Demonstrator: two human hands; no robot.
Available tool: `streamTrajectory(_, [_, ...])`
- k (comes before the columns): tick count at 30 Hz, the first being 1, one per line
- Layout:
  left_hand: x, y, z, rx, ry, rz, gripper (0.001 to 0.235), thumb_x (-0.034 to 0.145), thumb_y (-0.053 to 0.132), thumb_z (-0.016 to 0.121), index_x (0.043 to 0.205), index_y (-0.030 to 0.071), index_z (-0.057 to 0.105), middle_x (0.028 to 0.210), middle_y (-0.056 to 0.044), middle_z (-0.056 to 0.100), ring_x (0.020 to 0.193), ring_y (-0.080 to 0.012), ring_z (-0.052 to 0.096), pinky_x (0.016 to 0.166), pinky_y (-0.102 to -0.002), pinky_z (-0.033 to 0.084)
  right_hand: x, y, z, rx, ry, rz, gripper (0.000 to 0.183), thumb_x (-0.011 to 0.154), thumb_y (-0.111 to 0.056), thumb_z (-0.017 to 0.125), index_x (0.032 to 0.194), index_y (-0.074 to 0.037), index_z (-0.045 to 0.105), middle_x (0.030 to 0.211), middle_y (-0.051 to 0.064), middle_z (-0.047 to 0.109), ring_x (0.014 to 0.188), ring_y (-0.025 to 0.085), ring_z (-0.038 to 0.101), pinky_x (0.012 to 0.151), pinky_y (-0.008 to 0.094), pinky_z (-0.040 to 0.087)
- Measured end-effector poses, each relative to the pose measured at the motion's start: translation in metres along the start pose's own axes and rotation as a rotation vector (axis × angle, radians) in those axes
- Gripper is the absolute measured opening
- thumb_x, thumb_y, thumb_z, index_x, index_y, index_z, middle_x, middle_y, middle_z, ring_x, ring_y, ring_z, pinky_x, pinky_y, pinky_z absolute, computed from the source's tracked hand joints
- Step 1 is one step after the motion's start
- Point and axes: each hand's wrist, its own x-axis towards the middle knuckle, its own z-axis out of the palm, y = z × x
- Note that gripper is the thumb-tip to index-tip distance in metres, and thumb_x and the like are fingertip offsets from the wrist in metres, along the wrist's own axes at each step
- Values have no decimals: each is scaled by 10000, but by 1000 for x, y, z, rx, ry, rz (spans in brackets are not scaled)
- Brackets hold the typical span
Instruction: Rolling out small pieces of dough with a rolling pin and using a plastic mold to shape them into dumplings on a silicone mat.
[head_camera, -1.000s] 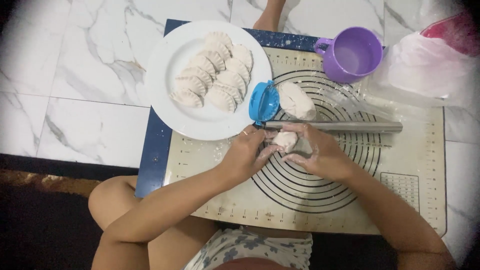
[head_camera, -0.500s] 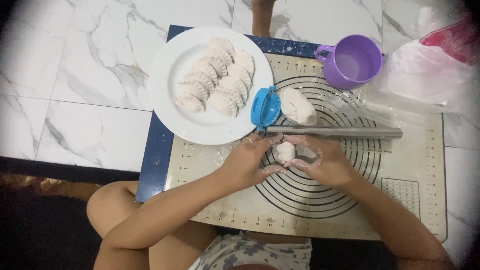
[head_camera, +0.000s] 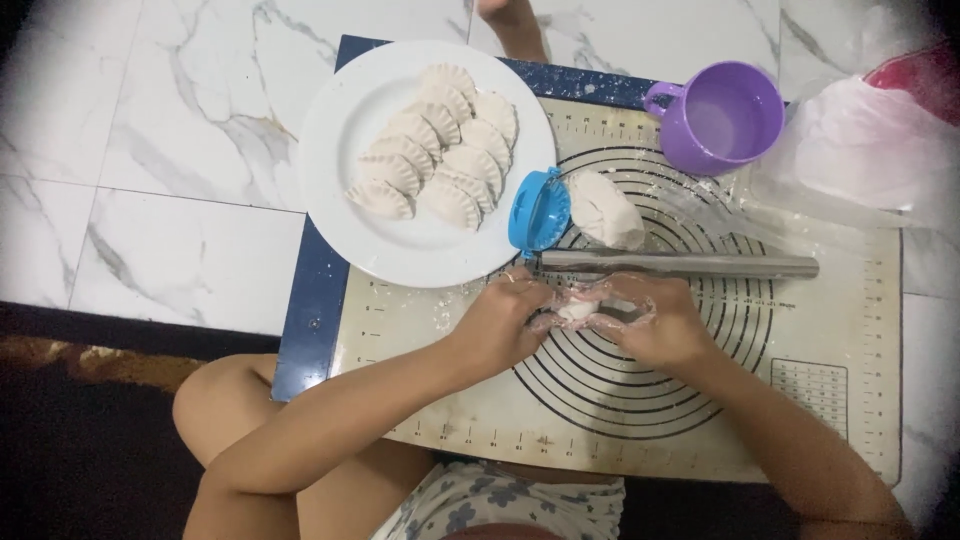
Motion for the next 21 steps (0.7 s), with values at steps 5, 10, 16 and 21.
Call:
streamTrajectory(5, [5, 4, -7, -54, -9, 18, 94, 836, 70, 731, 873, -2, 683, 710, -159, 688, 753, -328, 679, 683, -369, 535, 3, 4, 0, -32, 3, -101, 186, 740, 2, 856, 901, -25, 768, 824, 126, 782, 755, 244, 764, 735, 382, 599])
streamTrajectory(10, [4, 4, -4, -57, -6, 21, 77, 806, 24, 728, 863, -10, 689, 683, -156, 671, 722, -329, 670, 662, -364, 520, -1, 6, 0, -39, 14, -122, 156, 749, 61, 820, 877, 40, 732, 769, 184, 743, 721, 269, 744, 690, 433, 586])
streamTrajectory(16, [10, 14, -20, -104, -34, -60, 69, 826, 44, 713, 877, 5, 688, 716, -170, 696, 729, -333, 679, 693, -383, 526, 5, -7, -8, -112, -89, 1, 173, 826, -48, 781, 998, -41, 761, 943, 161, 801, 880, 347, 777, 758, 445, 615])
streamTrajectory(21, [20, 32, -35, -140, 14, -107, 205, 848, 96, 748, 991, -30, 673, 786, -188, 730, 775, -344, 695, 695, -391, 558, 11, -14, -18, -220, -314, 171, 603, 768, -212, 859, 1300, -101, 598, 1151, 207, 751, 1048, 422, 736, 854, 534, 617])
